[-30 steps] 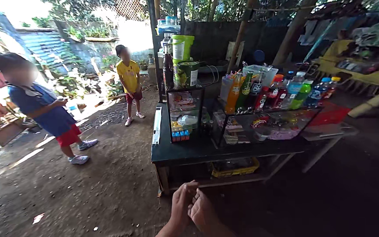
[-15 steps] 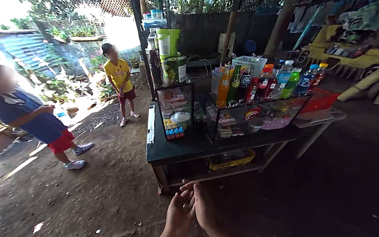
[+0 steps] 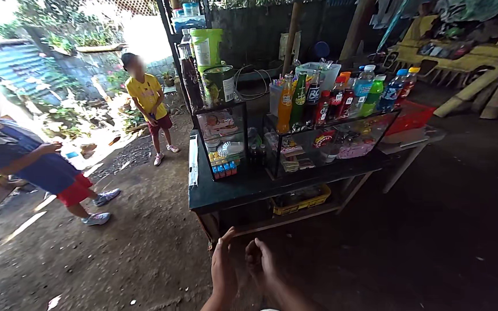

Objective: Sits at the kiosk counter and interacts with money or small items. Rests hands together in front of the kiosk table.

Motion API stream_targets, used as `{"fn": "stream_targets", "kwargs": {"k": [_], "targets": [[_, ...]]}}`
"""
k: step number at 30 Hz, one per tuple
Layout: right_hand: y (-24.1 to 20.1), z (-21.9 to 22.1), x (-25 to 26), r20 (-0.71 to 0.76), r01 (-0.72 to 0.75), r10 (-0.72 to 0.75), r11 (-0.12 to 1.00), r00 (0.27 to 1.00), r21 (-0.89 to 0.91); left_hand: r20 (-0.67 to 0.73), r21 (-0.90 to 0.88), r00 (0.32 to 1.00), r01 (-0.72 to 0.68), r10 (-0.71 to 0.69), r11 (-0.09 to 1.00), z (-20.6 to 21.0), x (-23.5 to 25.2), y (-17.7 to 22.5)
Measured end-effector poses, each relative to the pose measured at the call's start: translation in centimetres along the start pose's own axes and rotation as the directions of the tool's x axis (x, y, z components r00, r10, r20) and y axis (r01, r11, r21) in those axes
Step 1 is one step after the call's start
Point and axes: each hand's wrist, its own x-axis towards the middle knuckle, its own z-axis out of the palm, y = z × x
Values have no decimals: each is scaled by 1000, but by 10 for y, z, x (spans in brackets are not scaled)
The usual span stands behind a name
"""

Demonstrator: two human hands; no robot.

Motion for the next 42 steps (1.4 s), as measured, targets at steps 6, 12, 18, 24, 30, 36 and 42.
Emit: {"fn": "stream_targets", "kwargs": {"k": [6, 12, 18, 24, 30, 36, 42], "targets": [[11, -6, -9, 500, 678, -511, 695, 699, -239, 167, -625, 836, 499, -522, 600, 15, -17, -13], [10, -13, -4, 315, 707, -636, 670, 704, -226, 68, -652, 800, 488, -596, 580, 13, -20, -6], [10, -6, 2, -145, -19, 13, 999, 989, -35, 35, -264, 999, 27, -18, 964, 15, -21, -3], [12, -7, -2, 22, -193, 192, 979, 981, 58, 91, 125, 931, -362, 352, 924, -1, -4, -9], [2, -5, -10, 508, 616, -458, 763, 730, -198, -17, -445, 910, 364, -414, 818, 20, -14, -5], [-6, -8, 0, 507, 864, -714, 483, 483, -144, 142, -677, 789, 518, -598, 523, 23, -23, 4], [-4, -3, -9, -25, 178, -180, 981, 983, -81, 99, -472, 953, 298, -287, 829, 29, -19, 17]]}}
